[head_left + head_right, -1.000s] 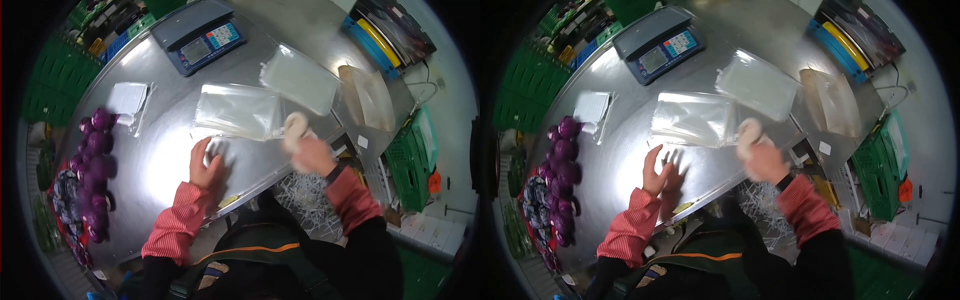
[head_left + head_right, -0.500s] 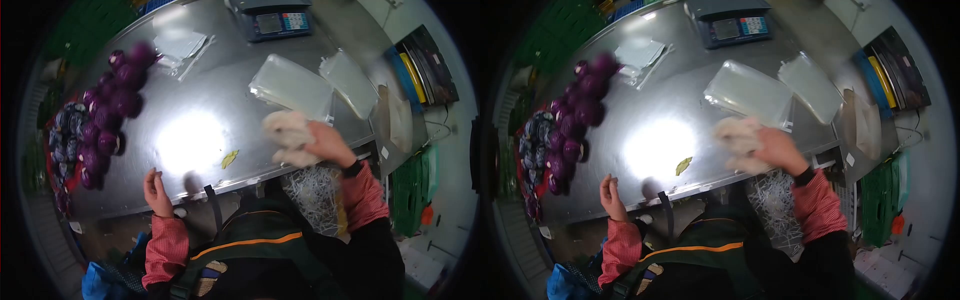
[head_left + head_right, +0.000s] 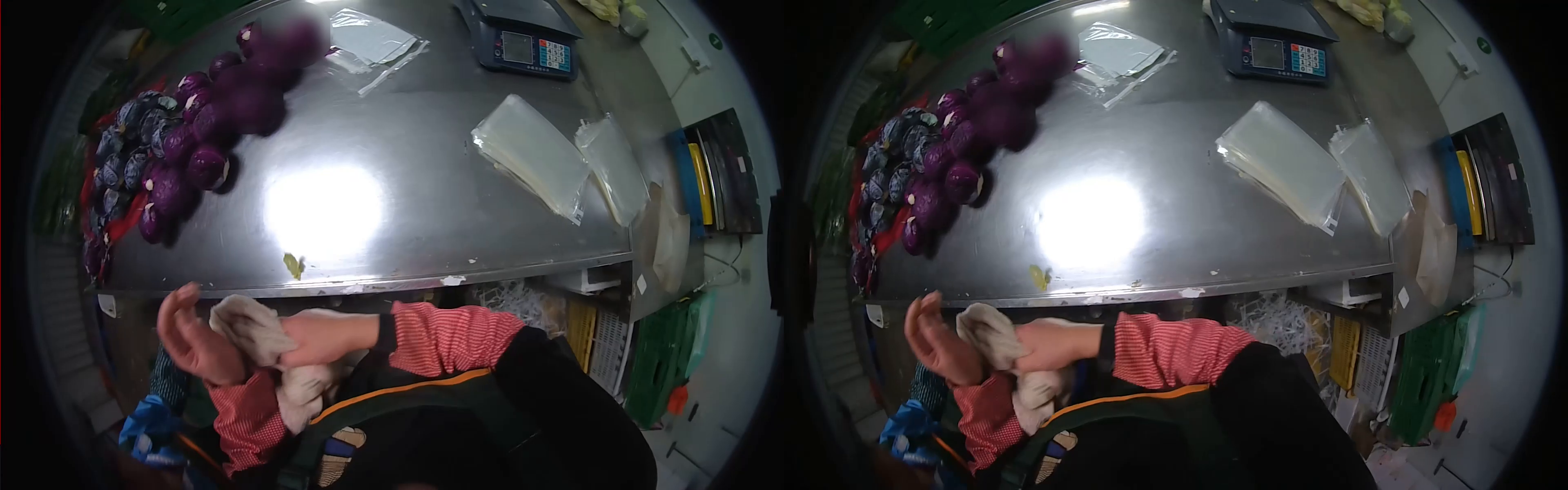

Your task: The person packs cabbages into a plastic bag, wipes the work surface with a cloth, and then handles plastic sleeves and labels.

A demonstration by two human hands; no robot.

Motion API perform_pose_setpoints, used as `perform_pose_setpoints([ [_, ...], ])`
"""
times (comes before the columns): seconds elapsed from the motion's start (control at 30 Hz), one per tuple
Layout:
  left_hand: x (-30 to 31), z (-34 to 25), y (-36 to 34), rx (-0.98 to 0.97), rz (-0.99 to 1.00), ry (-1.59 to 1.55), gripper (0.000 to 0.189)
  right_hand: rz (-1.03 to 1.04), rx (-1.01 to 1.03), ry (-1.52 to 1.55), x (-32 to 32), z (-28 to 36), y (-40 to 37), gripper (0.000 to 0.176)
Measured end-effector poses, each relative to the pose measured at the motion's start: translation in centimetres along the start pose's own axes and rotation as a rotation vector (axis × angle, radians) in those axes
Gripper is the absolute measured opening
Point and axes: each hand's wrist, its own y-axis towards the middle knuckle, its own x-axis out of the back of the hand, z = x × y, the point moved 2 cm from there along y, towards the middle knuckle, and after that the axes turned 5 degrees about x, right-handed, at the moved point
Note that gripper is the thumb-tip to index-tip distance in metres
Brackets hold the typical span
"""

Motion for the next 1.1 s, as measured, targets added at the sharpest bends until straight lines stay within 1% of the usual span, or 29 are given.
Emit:
perform_pose_setpoints([
  [0.03, 1.3, -0.2, 0.6, -0.055, 0.010, -0.109, 0.027, 0.051, -0.057, -0.122, 1.1, 0.3, -0.7, 0.042],
  [0.07, 2.0, -0.2, 1.2, -0.105, 0.036, -0.097, 0.027, 0.098, -0.116, -0.250, 2.6, 0.6, -1.7, 0.043],
  [0.13, -0.1, 1.1, 2.9, 0.021, -0.089, -0.174, 0.029, -0.037, -0.208, -0.266, 6.2, 2.6, -6.4, 0.043],
  [0.17, -2.7, 1.4, 3.1, 0.087, -0.046, -0.152, 0.030, -0.061, -0.253, -0.331, 8.1, 2.6, -9.1, 0.045],
  [0.2, -5.8, 1.8, 2.7, 0.158, 0.004, -0.135, 0.032, -0.163, -0.209, -0.373, 9.8, 2.5, -12.4, 0.050],
  [0.23, -8.6, 3.7, 1.4, 0.215, 0.141, -0.021, 0.032, -0.098, -0.448, -0.265, 12.1, 5.6, -15.1, 0.052],
  [0.27, -12.5, 6.3, -2.3, 0.275, 0.537, 0.064, 0.038, -0.358, -0.426, -0.033, 14.5, 7.4, -20.6, 0.052],
  [0.3, -16.4, 9.2, -6.9, 0.311, 0.921, 0.158, 0.047, -0.478, -0.605, -0.095, 15.5, 9.7, -22.9, 0.052],
  [0.33, -20.1, 10.7, -11.3, 0.337, 1.306, 0.258, 0.056, -0.580, -0.574, -0.092, 16.4, 8.6, -26.7, 0.054],
  [0.37, -23.0, 9.2, -14.2, 0.102, 1.009, -0.107, 0.023, -0.668, -0.597, -0.159, 17.1, 8.7, -29.5, 0.053],
  [0.4, -24.9, 8.8, -16.1, 0.181, 1.220, -0.058, 0.023, -0.631, -0.724, -0.385, 18.2, 9.0, -31.3, 0.052],
  [0.43, -25.7, 6.2, -15.6, 0.171, 1.259, -0.101, 0.025, -0.582, -0.850, -0.612, 19.7, 9.3, -32.9, 0.050],
  [0.47, -27.1, 5.7, -16.1, -0.025, 1.356, -0.040, 0.029, -0.522, -0.969, -0.843, 21.0, 9.6, -34.5, 0.049],
  [0.5, -28.4, 5.4, -16.4, -0.226, 1.438, 0.026, 0.033, -0.520, -1.040, -0.964, 22.4, 8.3, -36.7, 0.046],
  [0.57, -29.9, 5.6, -16.9, -0.242, 1.564, 0.141, 0.034, -0.506, -1.169, -1.194, 24.5, 3.0, -40.6, 0.041],
  [0.6, -30.6, 5.8, -17.2, -0.247, 1.624, 0.204, 0.034, -0.523, -1.110, -1.211, 24.2, 1.9, -40.3, 0.041],
  [0.63, -31.2, 6.0, -17.1, -0.309, 1.643, 0.224, 0.033, -0.539, -1.047, -1.232, 23.7, 1.1, -38.7, 0.040],
  [0.67, -31.2, 6.2, -17.0, -0.365, 1.667, 0.243, 0.032, -0.524, -0.966, -1.149, 22.7, 2.4, -35.5, 0.041],
  [0.7, -31.2, 6.3, -17.2, -0.421, 1.695, 0.258, 0.030, -0.444, -0.744, -1.081, 22.0, -0.1, -35.0, 0.046],
  [0.77, -32.0, 6.4, -17.4, -0.333, 1.735, 0.328, 0.028, -0.395, -0.498, -1.000, 21.2, -0.9, -31.3, 0.046],
  [0.8, -31.9, 6.5, -17.5, -0.285, 1.755, 0.360, 0.027, -0.396, -0.496, -0.848, 20.8, -1.2, -30.4, 0.046],
  [0.83, -31.6, 6.6, -17.4, -0.426, 1.814, 0.374, 0.025, -0.395, -0.493, -0.697, 20.5, -1.6, -29.8, 0.045],
  [0.87, -31.2, 6.9, -17.5, -0.406, 1.805, 0.408, 0.023, -0.386, -0.480, -0.549, 21.1, -1.7, -29.2, 0.045],
  [0.93, -30.0, 6.4, -16.6, -0.238, 1.652, 0.500, 0.022, -0.455, -0.447, -0.428, 22.6, 1.0, -27.8, 0.043],
  [0.97, -29.4, 6.5, -15.7, -0.177, 1.614, 0.516, 0.021, -0.489, -0.437, -0.360, 23.2, 2.3, -27.6, 0.042],
  [1.03, -28.2, 6.4, -13.9, -0.063, 1.541, 0.537, 0.020, -0.370, -0.485, -0.459, 25.5, 3.5, -27.6, 0.043],
  [1.07, -28.3, 6.5, -13.2, -0.054, 1.454, 0.603, 0.020, -0.314, -0.509, -0.514, 26.6, 3.7, -27.7, 0.043],
  [1.1, -28.8, 6.6, -12.5, -0.049, 1.363, 0.663, 0.020, -0.231, -0.575, -0.593, 26.9, 3.3, -27.7, 0.042],
])
